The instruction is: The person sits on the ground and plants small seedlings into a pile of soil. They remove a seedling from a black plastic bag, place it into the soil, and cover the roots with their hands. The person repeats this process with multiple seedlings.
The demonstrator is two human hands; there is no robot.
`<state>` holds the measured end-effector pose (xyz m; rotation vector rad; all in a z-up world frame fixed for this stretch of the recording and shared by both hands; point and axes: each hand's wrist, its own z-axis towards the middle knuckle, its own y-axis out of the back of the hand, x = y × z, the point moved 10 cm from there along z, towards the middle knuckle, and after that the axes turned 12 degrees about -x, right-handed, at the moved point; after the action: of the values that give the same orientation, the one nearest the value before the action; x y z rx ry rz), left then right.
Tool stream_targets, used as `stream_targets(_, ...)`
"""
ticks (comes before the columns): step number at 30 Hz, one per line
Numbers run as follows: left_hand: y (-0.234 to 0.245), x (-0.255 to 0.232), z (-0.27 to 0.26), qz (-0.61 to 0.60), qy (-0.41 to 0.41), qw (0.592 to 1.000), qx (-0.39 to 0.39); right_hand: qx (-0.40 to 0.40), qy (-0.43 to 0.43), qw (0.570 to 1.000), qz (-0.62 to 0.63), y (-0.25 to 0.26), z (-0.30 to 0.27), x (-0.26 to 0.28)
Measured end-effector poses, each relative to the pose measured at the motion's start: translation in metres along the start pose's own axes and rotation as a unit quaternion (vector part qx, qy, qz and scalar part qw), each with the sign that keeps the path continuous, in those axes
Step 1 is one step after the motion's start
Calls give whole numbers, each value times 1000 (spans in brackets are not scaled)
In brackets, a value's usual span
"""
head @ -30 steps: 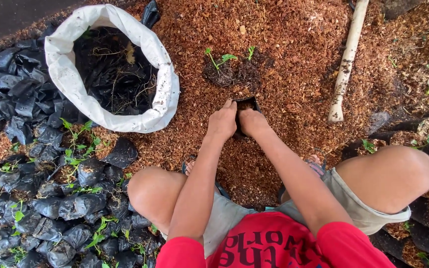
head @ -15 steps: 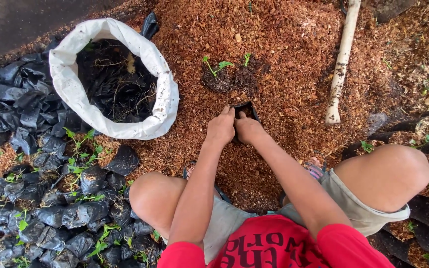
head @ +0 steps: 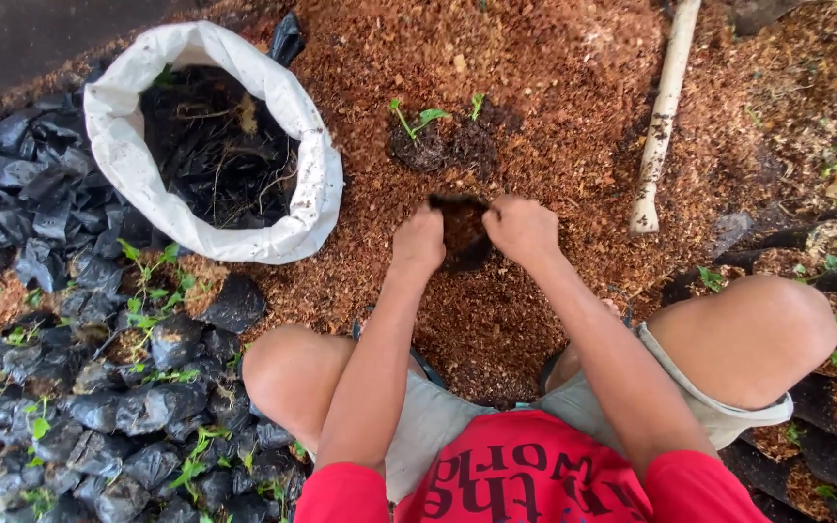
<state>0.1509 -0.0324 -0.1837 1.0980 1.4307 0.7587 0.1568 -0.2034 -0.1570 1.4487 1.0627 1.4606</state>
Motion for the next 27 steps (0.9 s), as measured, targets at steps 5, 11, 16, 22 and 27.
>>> stream_targets(5, 21, -2, 3, -21, -41, 997, -64, 99, -59, 993, -28, -24, -25, -20)
stream_targets(11, 49, -17, -14, 11, -20, 997, -70, 88, -56, 994, -29, 35, -27, 8)
stream_targets(16, 13, 19, -24, 25, 125, 990, 57, 19, -27, 999, 25, 26, -7, 10)
stream_targets(22, 19, 31, -21, -44, 161, 985, 41, -15, 4, 999, 46, 46, -8, 25)
stream_targets(27, 46, 26, -21, -98, 170, 981, 3, 113, -38, 990, 77, -16, -17, -12)
